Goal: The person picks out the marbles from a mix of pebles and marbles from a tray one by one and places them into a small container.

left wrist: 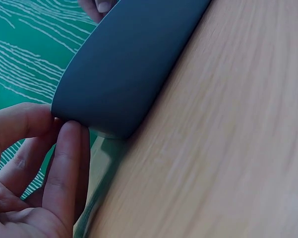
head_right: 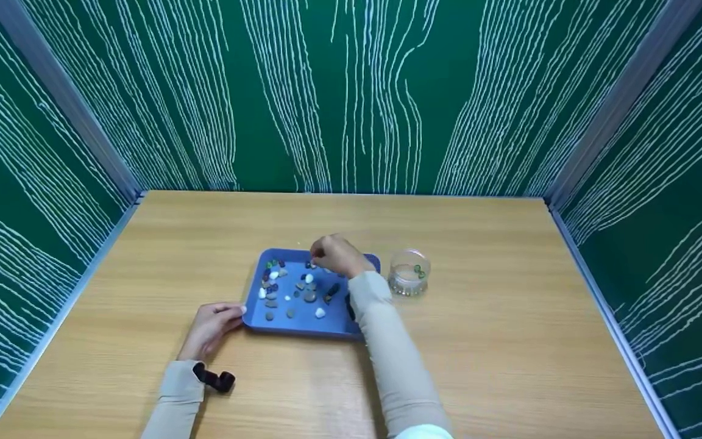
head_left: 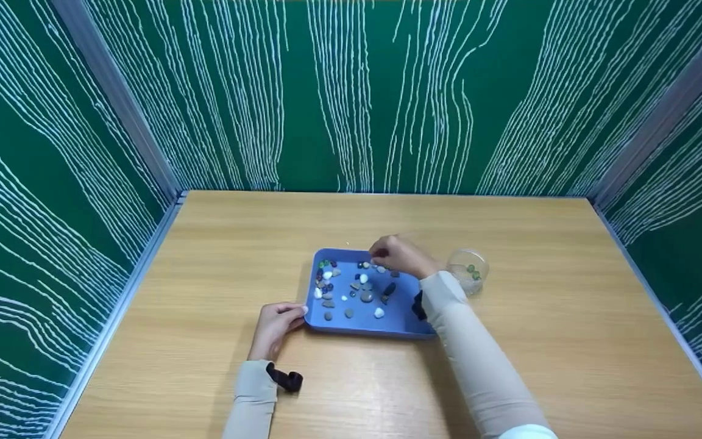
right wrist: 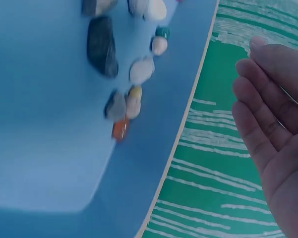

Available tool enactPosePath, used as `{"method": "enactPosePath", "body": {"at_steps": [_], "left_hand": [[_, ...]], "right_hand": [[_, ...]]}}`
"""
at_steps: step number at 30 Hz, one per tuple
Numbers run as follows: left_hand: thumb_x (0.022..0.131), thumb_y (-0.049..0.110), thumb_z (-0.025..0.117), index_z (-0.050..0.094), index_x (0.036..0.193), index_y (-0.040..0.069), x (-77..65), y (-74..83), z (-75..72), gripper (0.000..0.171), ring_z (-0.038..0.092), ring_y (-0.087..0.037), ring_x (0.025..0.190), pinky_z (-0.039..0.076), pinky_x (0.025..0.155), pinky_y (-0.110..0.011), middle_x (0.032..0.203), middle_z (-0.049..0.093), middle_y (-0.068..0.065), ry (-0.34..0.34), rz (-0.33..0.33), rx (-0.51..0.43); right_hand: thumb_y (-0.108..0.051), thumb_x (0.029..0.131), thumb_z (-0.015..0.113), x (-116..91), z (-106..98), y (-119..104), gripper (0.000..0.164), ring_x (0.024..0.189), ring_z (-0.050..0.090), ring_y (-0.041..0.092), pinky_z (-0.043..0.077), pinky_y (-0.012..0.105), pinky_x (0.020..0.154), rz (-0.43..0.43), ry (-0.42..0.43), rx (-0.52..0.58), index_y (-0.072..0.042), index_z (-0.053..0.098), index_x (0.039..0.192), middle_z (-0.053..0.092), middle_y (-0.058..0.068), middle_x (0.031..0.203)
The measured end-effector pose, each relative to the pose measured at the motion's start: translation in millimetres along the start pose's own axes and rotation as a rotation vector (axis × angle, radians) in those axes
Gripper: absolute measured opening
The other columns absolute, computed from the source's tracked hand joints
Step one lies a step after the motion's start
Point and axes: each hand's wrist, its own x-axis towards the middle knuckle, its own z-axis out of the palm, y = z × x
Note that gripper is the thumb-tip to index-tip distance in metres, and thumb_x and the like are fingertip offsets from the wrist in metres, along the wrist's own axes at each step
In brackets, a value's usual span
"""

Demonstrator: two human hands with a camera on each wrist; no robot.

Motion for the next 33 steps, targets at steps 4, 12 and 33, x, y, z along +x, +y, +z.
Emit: {"method": "enactPosePath", "body": {"at_steps": [4,12,33], "left_hand": [[0.081,-0.004,0.069,0.068,0.099,-0.015,0.0,0.4,-0.4,0.021,0.065,-0.010,0.080,0.060,0.076,-0.027,0.097,0.070,-0.015,0.003,-0.014,0.005],[0.081,-0.005,0.068,0.065,0.102,-0.017,0.1,2.1,-1.3,0.024,0.066,-0.012,0.080,0.060,0.078,-0.028,0.094,0.070,-0.011,-0.007,-0.019,0.001],[0.080,-0.007,0.067,0.064,0.101,-0.019,0.7,-0.4,0.4,0.025,0.068,-0.015,0.079,0.060,0.080,-0.032,0.084,0.069,-0.007,-0.008,0.002,-0.015]], "right_hand": [[-0.011,0.092,0.063,6,8,-6,0.022,0.080,0.063,0.017,0.058,0.028,0.068,-0.029,-0.014,-0.036,-0.003,0.070,0.111,0.070,0.011,0.105],[-0.010,0.092,0.063,17,23,-20,0.022,0.093,0.067,0.018,0.058,0.033,0.086,-0.060,-0.051,-0.073,-0.007,0.071,0.113,0.070,0.010,0.111],[-0.007,0.091,0.063,34,53,-38,0.020,0.084,0.064,0.014,0.059,0.028,0.078,-0.179,-0.123,-0.103,-0.008,0.072,0.109,0.072,0.007,0.106]]}}
